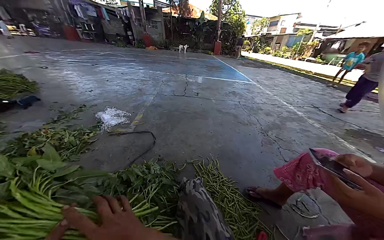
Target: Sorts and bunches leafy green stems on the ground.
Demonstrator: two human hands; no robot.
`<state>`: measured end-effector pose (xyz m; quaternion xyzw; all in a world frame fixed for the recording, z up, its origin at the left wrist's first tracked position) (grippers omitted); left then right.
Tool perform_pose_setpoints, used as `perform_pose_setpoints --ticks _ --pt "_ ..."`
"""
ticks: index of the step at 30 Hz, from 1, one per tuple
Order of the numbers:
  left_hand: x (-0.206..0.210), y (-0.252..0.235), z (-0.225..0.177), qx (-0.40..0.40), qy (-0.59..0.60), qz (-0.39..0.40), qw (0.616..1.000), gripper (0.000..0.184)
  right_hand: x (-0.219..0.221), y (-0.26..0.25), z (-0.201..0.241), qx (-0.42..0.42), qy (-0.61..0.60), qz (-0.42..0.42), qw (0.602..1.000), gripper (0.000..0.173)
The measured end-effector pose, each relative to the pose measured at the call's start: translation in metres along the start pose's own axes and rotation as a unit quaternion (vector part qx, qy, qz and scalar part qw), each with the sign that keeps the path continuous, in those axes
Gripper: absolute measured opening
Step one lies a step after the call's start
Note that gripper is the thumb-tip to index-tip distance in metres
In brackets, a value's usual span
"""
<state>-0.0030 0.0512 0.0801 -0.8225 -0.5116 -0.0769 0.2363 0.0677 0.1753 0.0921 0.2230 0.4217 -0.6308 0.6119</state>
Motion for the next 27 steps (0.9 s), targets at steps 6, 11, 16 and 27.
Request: perform_pose_setpoints --ticks 6,11,16,27 --pt "0.03 -0.033 0.004 -0.014 0.069 -0.318 0.945 0.045 0.01 -0.036 -0.037 0.055 0.025 0.088 0.994 0.117" --pt "0.034 -0.04 0.013 -0.053 0.154 -0.336 0.928 0.045 0.002 -0.053 -0.052 0.083 0.025 0.129 0.988 0.107" --pt "0.038 -0.03 -0.001 -0.047 0.222 -0.278 0.933 0.029 -0.023 -0.058 -0.054 0.021 0.061 0.149 0.987 0.098" --pt "-0.033 0.031 0.036 -0.166 0.17 0.073 0.969 0.07 -0.102 -0.071 -0.099 0.013 0.142 0.113 0.983 0.095"
Point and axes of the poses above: each hand's wrist, its own y-axis away from the middle knuckle, its own x-axis out of the palm, z = x × y, the point moved 2 cm from there along -y, towards the middle knuckle, and after that the axes turned 7 degrees about z, right-handed, at the moved point
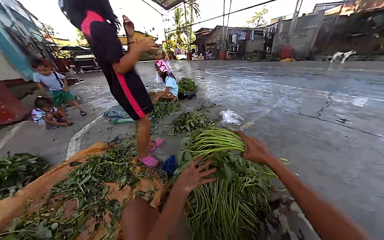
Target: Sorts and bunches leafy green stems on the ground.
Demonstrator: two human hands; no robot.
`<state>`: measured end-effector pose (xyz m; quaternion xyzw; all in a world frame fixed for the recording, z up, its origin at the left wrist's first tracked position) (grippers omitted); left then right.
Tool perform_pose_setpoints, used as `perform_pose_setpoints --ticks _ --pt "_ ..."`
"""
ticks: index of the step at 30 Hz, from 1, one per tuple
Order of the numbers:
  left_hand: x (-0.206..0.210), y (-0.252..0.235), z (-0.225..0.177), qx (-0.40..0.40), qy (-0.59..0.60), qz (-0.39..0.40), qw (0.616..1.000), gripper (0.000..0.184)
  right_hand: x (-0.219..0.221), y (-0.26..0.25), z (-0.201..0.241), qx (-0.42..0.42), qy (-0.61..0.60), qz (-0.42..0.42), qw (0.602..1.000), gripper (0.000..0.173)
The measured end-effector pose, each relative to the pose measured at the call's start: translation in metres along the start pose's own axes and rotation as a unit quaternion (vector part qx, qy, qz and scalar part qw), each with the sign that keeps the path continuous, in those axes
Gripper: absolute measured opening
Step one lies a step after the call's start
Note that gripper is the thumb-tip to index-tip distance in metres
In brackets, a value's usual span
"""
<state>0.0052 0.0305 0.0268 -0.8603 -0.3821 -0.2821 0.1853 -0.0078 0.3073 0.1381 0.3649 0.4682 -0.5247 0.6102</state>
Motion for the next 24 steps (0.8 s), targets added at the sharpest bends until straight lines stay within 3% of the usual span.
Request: perform_pose_setpoints --ticks 2,4,5,7,9,11,14,17,20,24 --pt "-0.027 0.024 0.007 -0.057 -0.113 -0.067 0.99 0.061 -0.01 0.004 -0.009 0.01 0.055 -0.006 0.998 0.098" --pt "-0.046 0.044 0.009 -0.049 -0.257 -0.25 0.932 0.057 -0.014 0.005 -0.016 0.006 0.122 -0.022 0.992 0.099" --pt "-0.053 0.05 0.009 -0.002 -0.33 -0.301 0.895 0.071 -0.013 0.007 -0.017 0.0 0.154 -0.034 0.987 0.1" --pt "-0.047 0.052 0.005 0.089 -0.471 -0.306 0.823 0.109 -0.008 0.011 -0.007 -0.021 0.215 -0.047 0.975 0.1" --pt "-0.018 0.044 -0.004 0.143 -0.591 -0.252 0.753 0.137 0.001 0.015 0.016 -0.04 0.235 -0.028 0.971 0.1" --pt "0.015 0.032 -0.013 0.143 -0.682 -0.184 0.694 0.151 0.007 0.03 0.041 -0.054 0.211 -0.002 0.976 0.098" --pt "0.04 0.016 -0.021 0.152 -0.767 -0.102 0.615 0.157 0.01 0.069 0.054 -0.064 0.156 -0.024 0.985 0.098" --pt "0.056 -0.003 -0.004 0.209 -0.809 -0.012 0.55 0.152 0.02 0.125 0.023 -0.042 0.126 -0.078 0.988 0.102" --pt "0.079 -0.021 0.06 0.232 -0.792 0.1 0.555 0.146 0.036 0.202 -0.022 0.048 0.102 -0.047 0.993 0.104" --pt "0.108 -0.036 0.152 0.116 -0.74 0.271 0.604 0.14 0.082 0.301 -0.074 0.18 0.042 -0.02 0.983 0.101"
Point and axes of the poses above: each hand's wrist, its own y-axis away from the middle knuckle, its own x-axis out of the palm, z = x × y, the point moved 2 cm from there along -y, towards the middle knuckle, and after that the axes turned 7 degrees about z, right-handed, at the moved point
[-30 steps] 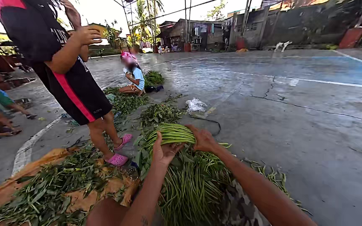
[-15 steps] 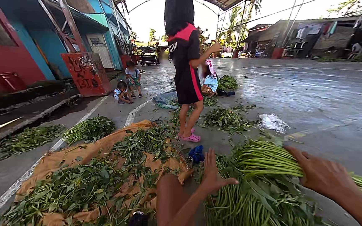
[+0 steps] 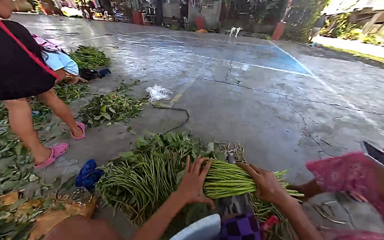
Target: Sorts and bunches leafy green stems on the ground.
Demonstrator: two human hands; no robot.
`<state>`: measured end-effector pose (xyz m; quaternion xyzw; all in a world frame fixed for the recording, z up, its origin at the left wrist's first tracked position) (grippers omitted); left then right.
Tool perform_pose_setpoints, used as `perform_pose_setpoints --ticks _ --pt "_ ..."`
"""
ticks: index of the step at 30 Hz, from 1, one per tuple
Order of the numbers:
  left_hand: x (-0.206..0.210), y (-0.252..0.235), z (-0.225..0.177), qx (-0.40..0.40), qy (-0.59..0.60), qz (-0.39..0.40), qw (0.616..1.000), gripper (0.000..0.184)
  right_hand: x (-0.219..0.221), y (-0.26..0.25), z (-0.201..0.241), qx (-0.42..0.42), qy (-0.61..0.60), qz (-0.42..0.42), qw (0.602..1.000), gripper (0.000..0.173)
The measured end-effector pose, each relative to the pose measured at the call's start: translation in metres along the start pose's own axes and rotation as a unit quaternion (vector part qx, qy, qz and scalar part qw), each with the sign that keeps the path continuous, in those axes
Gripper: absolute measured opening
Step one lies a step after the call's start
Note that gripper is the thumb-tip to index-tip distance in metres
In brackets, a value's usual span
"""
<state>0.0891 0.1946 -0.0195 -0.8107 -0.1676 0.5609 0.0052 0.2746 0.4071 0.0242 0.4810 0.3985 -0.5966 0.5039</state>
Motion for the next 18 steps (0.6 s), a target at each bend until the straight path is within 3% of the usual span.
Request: perform_pose_setpoints --ticks 5,10,14,18 --pt "0.021 -0.037 -0.023 0.119 0.013 0.11 0.987 0.137 0.044 0.061 -0.027 0.058 -0.057 -0.087 0.993 0.1" --pt "0.023 -0.067 -0.013 0.153 0.011 0.183 0.971 0.141 0.04 0.063 -0.029 0.038 -0.009 -0.113 0.993 0.104" --pt "0.026 -0.065 0.002 0.155 0.036 0.167 0.973 0.136 0.037 0.047 -0.028 0.021 -0.005 -0.091 0.996 0.104" --pt "0.02 -0.044 0.014 0.141 0.022 0.098 0.985 0.126 0.034 0.028 -0.02 -0.03 0.003 -0.099 0.995 0.101"
Point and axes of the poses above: each hand's wrist, its own y-axis away from the middle knuckle, its own x-axis out of the palm, z = x × y, the point moved 2 cm from there along -y, towards the middle knuckle, and after that the axes turned 7 degrees about z, right-handed, at the moved point
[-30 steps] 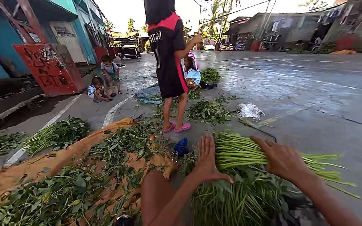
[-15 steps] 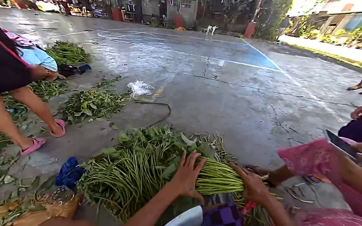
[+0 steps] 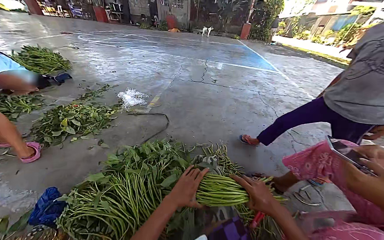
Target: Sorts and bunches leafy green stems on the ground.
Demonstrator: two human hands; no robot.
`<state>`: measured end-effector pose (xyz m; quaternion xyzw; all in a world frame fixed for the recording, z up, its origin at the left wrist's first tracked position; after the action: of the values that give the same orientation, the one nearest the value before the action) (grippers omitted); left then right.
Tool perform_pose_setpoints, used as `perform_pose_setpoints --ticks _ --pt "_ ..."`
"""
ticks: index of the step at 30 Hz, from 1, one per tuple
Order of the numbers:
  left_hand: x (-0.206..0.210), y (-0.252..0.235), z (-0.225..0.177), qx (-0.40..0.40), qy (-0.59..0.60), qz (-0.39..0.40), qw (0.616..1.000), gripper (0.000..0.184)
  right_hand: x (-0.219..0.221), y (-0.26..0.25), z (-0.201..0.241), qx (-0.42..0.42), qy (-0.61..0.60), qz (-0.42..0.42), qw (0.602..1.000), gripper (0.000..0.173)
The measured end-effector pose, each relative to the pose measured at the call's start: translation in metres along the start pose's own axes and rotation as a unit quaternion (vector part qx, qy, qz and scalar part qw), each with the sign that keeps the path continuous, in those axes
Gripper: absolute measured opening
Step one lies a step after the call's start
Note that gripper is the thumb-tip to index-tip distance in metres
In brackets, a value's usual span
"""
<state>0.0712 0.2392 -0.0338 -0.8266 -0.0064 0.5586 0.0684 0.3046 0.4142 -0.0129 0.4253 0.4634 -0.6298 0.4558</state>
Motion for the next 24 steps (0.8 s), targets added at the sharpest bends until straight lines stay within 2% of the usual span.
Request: perform_pose_setpoints --ticks 5,9,12,15,17,19,22,24 --pt "0.0 0.022 -0.013 -0.068 -0.045 -0.034 0.996 0.127 0.007 -0.013 0.002 -0.016 -0.039 0.023 0.999 0.1" --pt "0.024 -0.002 -0.009 -0.108 0.01 0.061 0.992 0.126 0.05 0.002 -0.024 0.088 -0.139 0.055 0.985 0.096" --pt "0.014 -0.01 -0.018 -0.128 0.0 0.174 0.976 0.127 0.044 0.013 -0.021 0.096 -0.122 0.071 0.985 0.1" --pt "0.019 -0.018 -0.022 -0.099 0.019 0.145 0.984 0.128 0.045 0.027 -0.025 0.105 -0.116 0.026 0.987 0.098" --pt "0.033 -0.024 -0.016 -0.083 0.062 0.136 0.985 0.128 0.058 0.037 -0.03 0.139 -0.144 0.02 0.98 0.096" --pt "0.03 -0.03 -0.008 -0.08 0.062 0.146 0.984 0.131 0.055 0.04 -0.038 0.146 -0.137 0.025 0.979 0.095" --pt "0.031 -0.027 -0.006 -0.13 0.076 0.176 0.973 0.139 0.049 0.054 -0.042 0.133 -0.114 0.009 0.984 0.095" --pt "0.046 -0.028 -0.003 -0.15 0.134 0.174 0.964 0.141 0.053 0.056 -0.042 0.152 -0.124 0.001 0.981 0.094"
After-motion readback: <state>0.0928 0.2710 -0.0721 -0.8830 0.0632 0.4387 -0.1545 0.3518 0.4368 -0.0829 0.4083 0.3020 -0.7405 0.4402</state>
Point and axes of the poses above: each hand's wrist, its own y-axis away from the middle knuckle, its own x-axis out of the palm, z = x × y, the point moved 2 cm from there along -y, towards the middle knuckle, and after that the axes turned 7 degrees about z, right-handed, at the moved point
